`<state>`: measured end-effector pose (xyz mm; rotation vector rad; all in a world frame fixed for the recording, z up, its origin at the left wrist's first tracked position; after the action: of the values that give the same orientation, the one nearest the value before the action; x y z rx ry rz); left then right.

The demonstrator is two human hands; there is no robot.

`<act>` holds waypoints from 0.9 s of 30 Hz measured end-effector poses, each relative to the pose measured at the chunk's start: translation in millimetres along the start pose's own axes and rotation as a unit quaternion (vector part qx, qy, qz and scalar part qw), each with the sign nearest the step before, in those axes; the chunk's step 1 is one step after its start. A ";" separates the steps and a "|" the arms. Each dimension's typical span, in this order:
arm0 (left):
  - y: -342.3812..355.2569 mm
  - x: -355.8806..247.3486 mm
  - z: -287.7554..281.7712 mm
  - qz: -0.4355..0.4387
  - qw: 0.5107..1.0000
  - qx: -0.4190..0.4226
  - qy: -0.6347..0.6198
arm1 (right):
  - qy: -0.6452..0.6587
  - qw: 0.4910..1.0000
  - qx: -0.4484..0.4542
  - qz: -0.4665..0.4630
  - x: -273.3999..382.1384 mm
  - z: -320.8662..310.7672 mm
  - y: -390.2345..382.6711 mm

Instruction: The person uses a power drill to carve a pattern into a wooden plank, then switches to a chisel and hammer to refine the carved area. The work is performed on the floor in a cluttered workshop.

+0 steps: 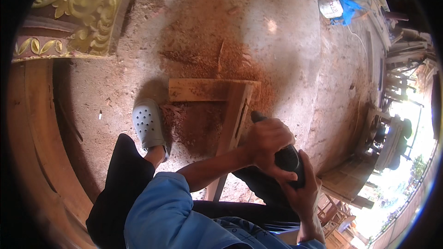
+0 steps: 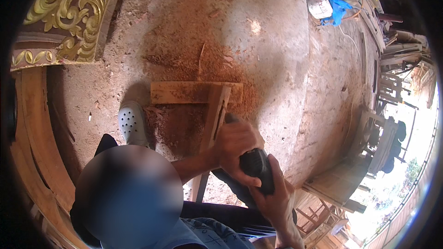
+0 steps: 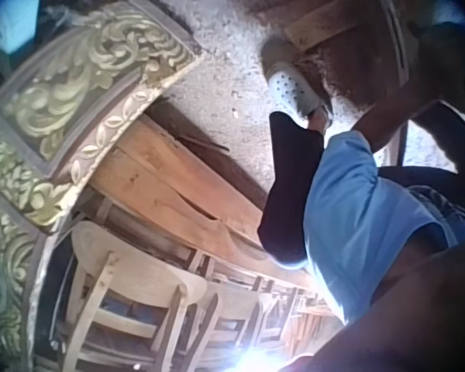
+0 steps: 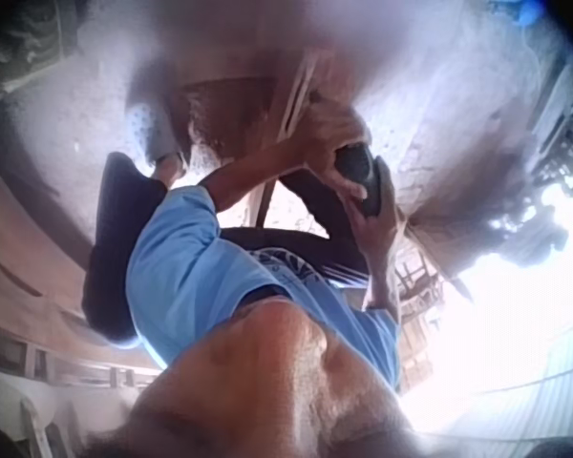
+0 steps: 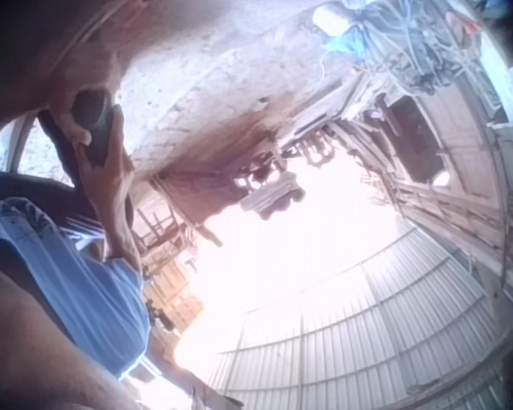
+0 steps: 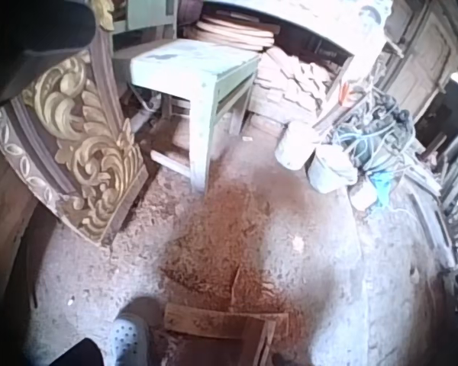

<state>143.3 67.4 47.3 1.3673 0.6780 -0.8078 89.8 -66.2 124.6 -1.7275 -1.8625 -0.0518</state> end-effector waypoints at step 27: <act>-68.2 35.0 10.1 0.007 0.992 0.126 -0.022 | 0.058 0.997 -0.041 0.018 -33.9 101.7 -27.7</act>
<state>106.8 52.2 -19.1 1.5740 0.5452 -0.9328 24.2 -59.1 35.8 -1.7744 -1.7662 -0.2120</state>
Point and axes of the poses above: each hand's wrist, its own y-axis towards the middle knuckle, its own z-axis out of the palm, x = y × z, the point moved 9 cm from there along y, towards the middle knuckle, and after that the axes turned 3 degrees about x, right-handed, at the moved point
